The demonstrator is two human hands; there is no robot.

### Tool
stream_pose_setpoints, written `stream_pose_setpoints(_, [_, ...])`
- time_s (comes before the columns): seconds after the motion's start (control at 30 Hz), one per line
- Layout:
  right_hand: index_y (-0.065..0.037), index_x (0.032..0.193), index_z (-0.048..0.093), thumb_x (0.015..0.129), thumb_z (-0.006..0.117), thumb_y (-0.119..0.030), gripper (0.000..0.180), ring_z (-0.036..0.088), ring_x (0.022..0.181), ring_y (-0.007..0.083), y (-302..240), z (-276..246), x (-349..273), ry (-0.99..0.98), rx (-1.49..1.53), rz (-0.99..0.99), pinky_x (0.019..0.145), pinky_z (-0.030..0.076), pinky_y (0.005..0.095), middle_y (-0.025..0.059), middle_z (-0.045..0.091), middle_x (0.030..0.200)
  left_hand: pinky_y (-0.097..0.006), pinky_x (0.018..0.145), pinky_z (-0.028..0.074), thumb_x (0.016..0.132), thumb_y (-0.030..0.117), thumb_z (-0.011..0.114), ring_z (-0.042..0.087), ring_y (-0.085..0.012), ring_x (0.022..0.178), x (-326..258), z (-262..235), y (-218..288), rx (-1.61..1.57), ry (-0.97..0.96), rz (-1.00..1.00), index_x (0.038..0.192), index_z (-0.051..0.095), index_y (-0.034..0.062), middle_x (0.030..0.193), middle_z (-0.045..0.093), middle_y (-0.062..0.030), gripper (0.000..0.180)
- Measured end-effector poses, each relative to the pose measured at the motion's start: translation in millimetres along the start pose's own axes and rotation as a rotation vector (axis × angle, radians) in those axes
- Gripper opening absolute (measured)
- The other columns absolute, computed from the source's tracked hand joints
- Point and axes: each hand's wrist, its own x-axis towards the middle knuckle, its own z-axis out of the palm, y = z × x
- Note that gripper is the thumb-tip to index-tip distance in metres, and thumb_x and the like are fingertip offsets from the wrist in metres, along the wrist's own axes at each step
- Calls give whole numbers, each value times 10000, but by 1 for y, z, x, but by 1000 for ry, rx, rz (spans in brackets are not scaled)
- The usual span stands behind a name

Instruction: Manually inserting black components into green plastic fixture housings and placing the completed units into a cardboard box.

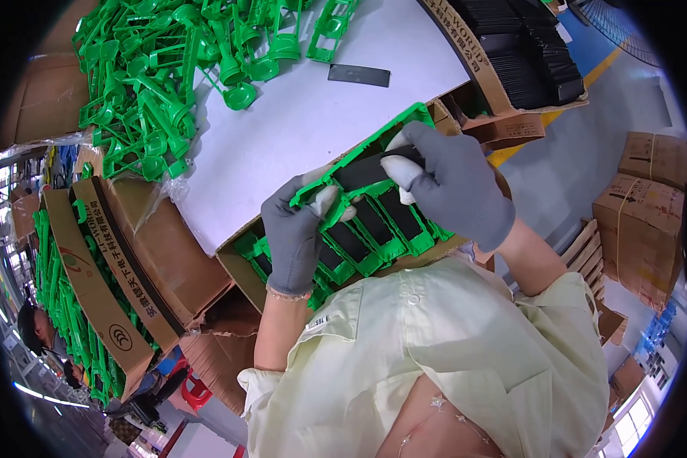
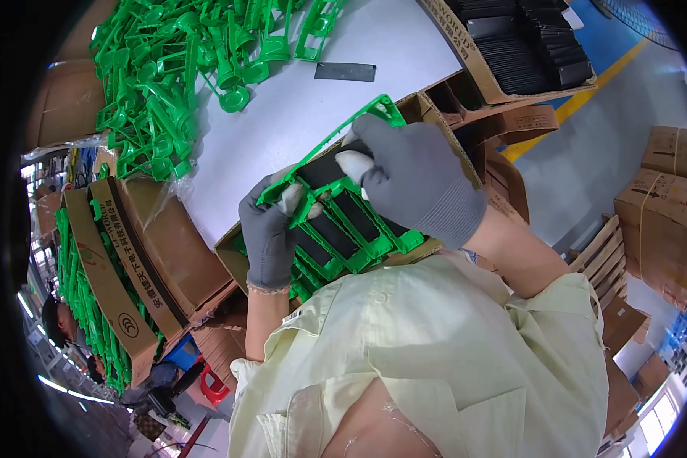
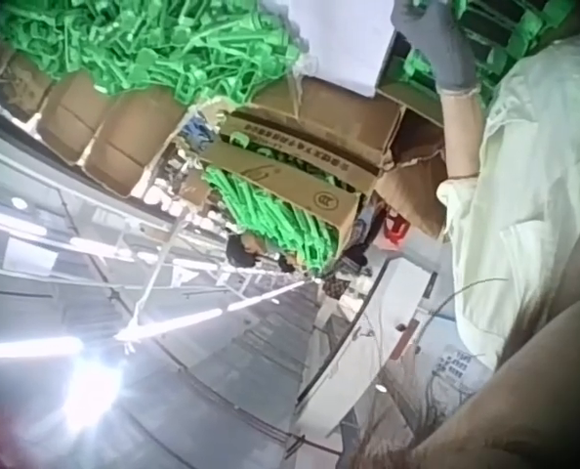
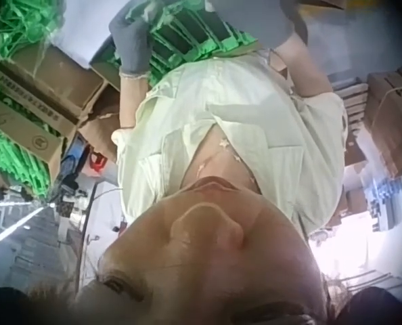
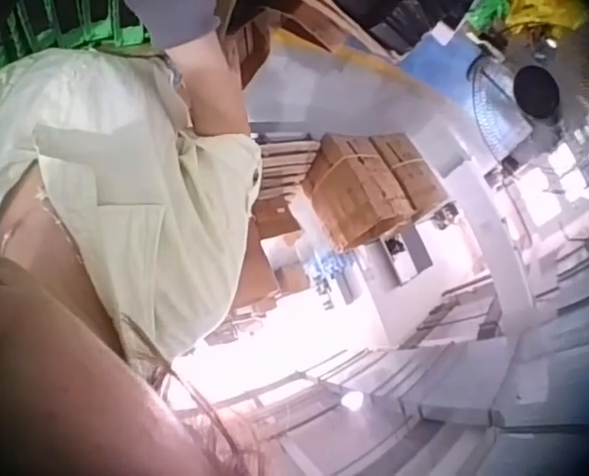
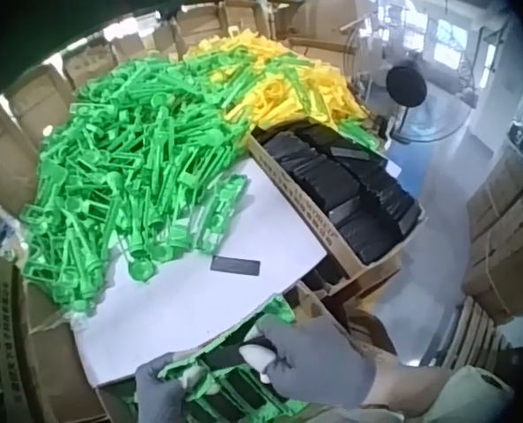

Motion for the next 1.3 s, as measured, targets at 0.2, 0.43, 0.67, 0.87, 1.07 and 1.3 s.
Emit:
stream_pose_setpoints(0.2, [-52,1086,564,806,710,-278,389,596,549,141,19,2,2,60,-341,11,553,478,271,54,561,605,-246,600,549,834,14,618,671,-214,710,3,13,7,192,23,3,1080,593,-105,884,656,-142,274])
stream_pose_setpoints(0.43, [-68,1060,633,793,724,-252,337,559,546,143,56,-22,-11,-155,140,-34,567,470,266,52,593,678,-249,541,521,820,-28,613,656,-213,667,13,14,10,247,-189,-94,1035,601,-124,823,654,-157,236])
stream_pose_setpoints(0.67, [-33,865,634,829,682,-238,214,587,513,192,63,-11,-82,67,-102,279,521,448,296,96,599,603,-212,480,499,805,-27,660,631,-127,594,26,46,-10,380,-296,-277,929,615,-58,782,639,-79,135])
stream_pose_setpoints(0.87, [-32,888,637,783,718,-273,275,589,523,234,70,-24,-106,52,-183,486,539,457,321,134,589,606,-288,542,511,744,61,716,646,-205,668,64,74,-34,806,-376,144,1097,531,44,851,628,-105,399])
stream_pose_setpoints(1.07, [-58,941,653,785,707,-312,303,601,603,172,46,-63,-55,76,-282,342,595,465,286,113,629,725,-337,657,506,728,227,748,625,-282,730,60,89,-29,1471,-252,466,1215,497,103,1055,614,-102,562])
stream_pose_setpoints(1.3, [-102,943,642,787,669,-339,285,619,763,224,82,-33,75,96,-485,-48,690,483,361,74,608,837,-401,742,493,775,231,671,604,-289,906,188,47,39,1445,152,905,1002,656,167,975,649,-73,236])
